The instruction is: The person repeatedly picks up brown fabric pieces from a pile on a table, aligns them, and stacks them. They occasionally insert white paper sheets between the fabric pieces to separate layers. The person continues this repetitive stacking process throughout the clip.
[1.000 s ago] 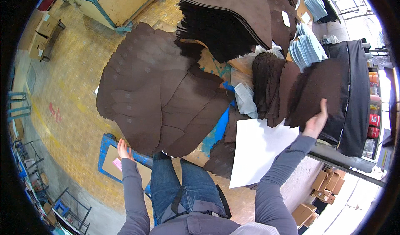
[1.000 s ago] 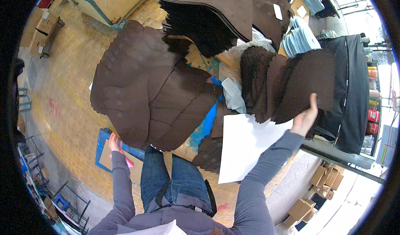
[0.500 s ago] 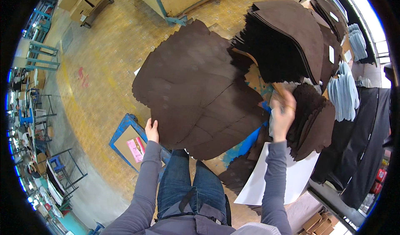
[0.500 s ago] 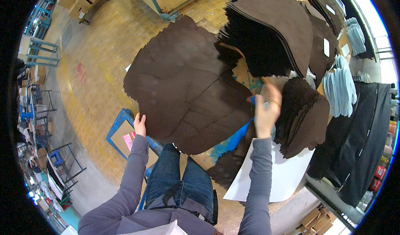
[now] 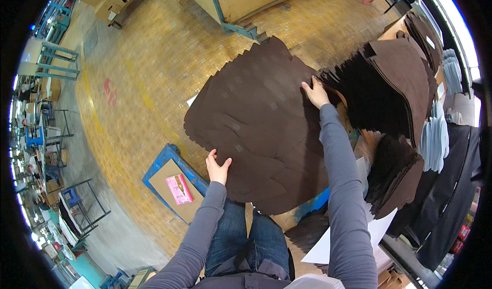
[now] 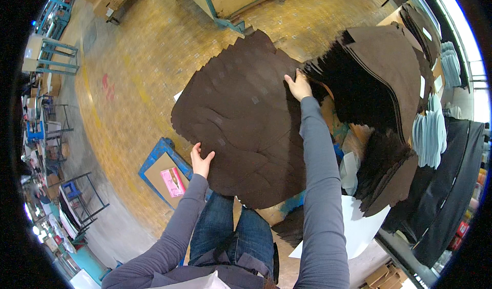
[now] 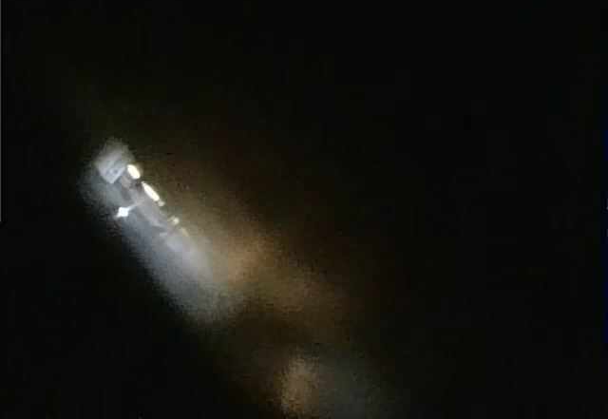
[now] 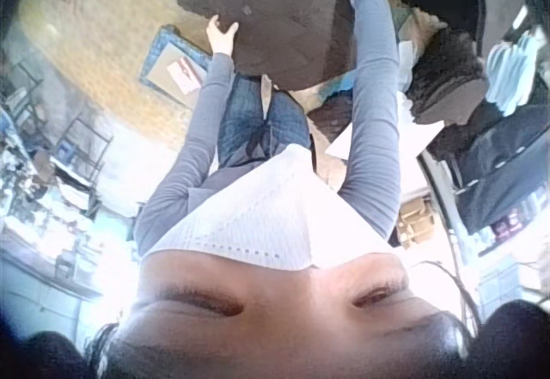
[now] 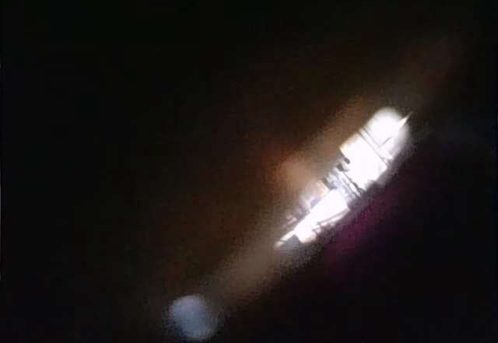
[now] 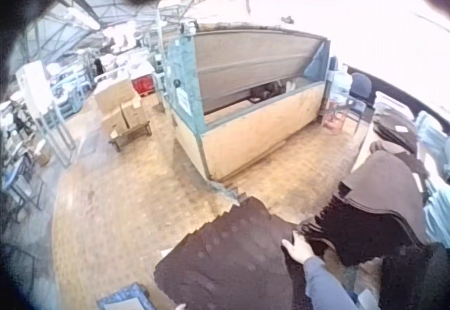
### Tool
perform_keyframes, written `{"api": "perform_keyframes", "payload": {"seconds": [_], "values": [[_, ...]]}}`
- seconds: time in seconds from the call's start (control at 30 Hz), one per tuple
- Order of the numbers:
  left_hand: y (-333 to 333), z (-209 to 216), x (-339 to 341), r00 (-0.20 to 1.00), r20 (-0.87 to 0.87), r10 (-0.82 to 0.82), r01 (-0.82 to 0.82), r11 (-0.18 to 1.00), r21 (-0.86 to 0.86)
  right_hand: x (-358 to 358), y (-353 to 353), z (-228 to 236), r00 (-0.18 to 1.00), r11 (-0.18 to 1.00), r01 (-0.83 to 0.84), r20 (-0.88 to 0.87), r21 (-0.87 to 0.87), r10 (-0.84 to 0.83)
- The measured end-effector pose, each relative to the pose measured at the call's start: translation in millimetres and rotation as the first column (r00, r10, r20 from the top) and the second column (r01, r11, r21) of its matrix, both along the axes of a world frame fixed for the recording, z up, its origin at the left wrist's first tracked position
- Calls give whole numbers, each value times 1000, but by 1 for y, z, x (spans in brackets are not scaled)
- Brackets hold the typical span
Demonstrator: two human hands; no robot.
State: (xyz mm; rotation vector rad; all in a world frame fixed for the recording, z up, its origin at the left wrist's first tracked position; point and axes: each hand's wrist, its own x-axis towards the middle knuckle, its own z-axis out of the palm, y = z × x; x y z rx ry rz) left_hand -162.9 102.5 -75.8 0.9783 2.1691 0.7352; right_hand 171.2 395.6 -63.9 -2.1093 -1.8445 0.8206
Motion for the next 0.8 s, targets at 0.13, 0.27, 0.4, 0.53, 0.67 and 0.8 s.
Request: {"api": "perform_keyframes", "payload": {"seconds": [0.13,0.27,0.4,0.53,0.67,0.8], "values": [[-1,-5,-17,907,356,224,-210,974,-81,-29,-1,33,1000,999,-5,13,-44,6],[4,-17,-18,950,269,158,-130,985,-117,-9,-25,31,973,976,-173,176,134,149],[7,-5,-14,945,252,207,-186,977,-103,-13,-30,62,978,991,114,-184,71,-99],[5,0,4,956,176,236,-241,971,5,-3,-28,87,995,994,-58,-81,-96,50],[8,4,14,979,115,171,-182,978,98,3,-26,96,896,941,-145,-443,-304,-5],[13,18,11,987,60,147,-153,982,110,11,-41,137,545,859,-305,-815,-411,-196]]}}
